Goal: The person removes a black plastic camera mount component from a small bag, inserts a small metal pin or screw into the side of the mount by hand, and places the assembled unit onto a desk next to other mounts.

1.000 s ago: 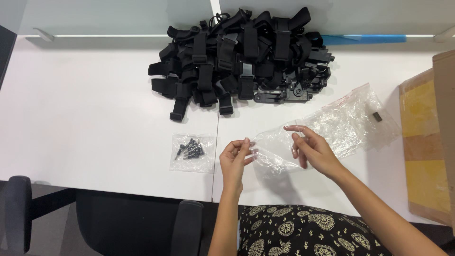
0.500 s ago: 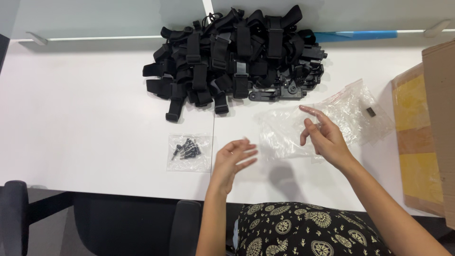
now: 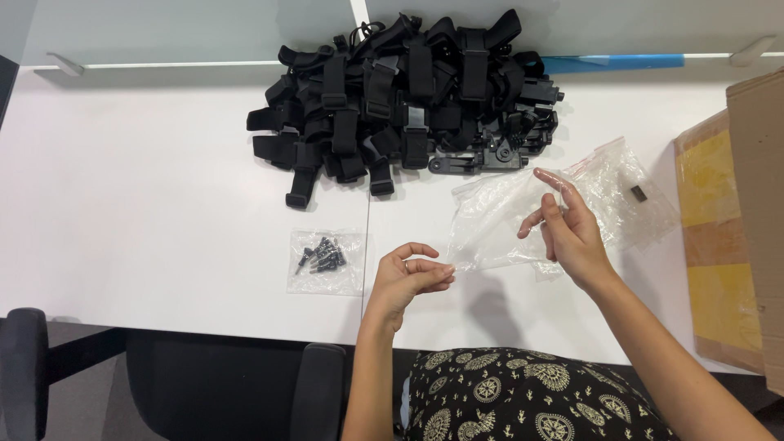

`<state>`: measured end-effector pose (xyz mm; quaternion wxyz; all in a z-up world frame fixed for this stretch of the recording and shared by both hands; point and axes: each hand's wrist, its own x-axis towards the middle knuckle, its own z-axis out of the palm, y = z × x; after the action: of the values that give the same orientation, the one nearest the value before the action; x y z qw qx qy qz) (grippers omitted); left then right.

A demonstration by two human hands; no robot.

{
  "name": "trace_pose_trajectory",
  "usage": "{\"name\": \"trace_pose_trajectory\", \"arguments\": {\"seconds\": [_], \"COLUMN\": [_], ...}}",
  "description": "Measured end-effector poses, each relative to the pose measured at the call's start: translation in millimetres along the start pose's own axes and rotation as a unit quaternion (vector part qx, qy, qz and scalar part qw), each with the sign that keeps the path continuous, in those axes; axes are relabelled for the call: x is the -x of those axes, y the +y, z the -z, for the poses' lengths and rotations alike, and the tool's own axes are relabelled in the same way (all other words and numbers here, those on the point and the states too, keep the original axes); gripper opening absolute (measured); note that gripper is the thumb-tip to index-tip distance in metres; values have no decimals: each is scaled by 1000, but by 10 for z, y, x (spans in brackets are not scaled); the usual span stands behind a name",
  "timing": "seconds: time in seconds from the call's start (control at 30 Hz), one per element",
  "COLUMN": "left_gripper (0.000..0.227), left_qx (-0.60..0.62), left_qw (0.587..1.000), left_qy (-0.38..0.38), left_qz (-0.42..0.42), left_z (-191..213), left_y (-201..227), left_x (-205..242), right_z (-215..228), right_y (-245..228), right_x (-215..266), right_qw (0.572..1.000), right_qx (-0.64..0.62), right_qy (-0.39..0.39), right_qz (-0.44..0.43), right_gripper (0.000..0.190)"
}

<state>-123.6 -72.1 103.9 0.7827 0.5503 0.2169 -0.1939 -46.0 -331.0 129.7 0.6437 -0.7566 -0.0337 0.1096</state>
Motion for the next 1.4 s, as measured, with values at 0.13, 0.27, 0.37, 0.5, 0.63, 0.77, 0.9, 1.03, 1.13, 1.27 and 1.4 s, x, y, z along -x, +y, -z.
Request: {"name": "trace_pose_trajectory", "arguments": {"seconds": [0.13, 0.27, 0.37, 0.5, 0.63, 0.77, 0.9, 1.03, 1.13, 1.27, 1.4], "left_gripper": [45, 41, 35, 28, 26, 24, 30, 36, 36, 38, 43], "left_qx": [-78, 41, 87, 89, 114, 100, 19, -158, -179, -187, -194], "left_qw": [996, 997, 994, 990, 990, 984, 966, 900, 896, 894, 903], "left_qy": [-34, -29, 39, 74, 73, 135, 224, 327, 318, 317, 312], "left_qz": [-22, -51, -54, -84, -46, -60, -130, -241, -254, -256, -221], "left_z": [-12, -143, -233, -212, -123, -197, -320, -402, -393, -362, -316], "left_y": [1, 32, 57, 83, 67, -35, -114, -118, -104, -118, -174], "left_x": [19, -64, -149, -197, -188, -212, -213, -176, -152, -175, -230], "right_z": [3, -17, -37, -29, -1, -15, -133, -193, -194, -276, -324], "right_y": [-49, -73, -51, -36, -24, 66, 217, 257, 219, 187, 182], "right_x": [8, 27, 59, 98, 88, 84, 138, 177, 140, 98, 108], "right_qw": [1000, 998, 993, 988, 987, 987, 983, 948, 994, 987, 983], "right_qx": [3, 46, 84, 72, 111, 104, 148, 270, 70, -2, 27], "right_qy": [-17, -50, -78, -128, -117, -112, -77, -2, -68, -111, -84], "right_qz": [-13, 2, -3, 39, -18, -48, 71, 170, 40, -119, -159], "right_gripper": [52, 52, 53, 52, 50, 44, 32, 24, 32, 38, 41]}}
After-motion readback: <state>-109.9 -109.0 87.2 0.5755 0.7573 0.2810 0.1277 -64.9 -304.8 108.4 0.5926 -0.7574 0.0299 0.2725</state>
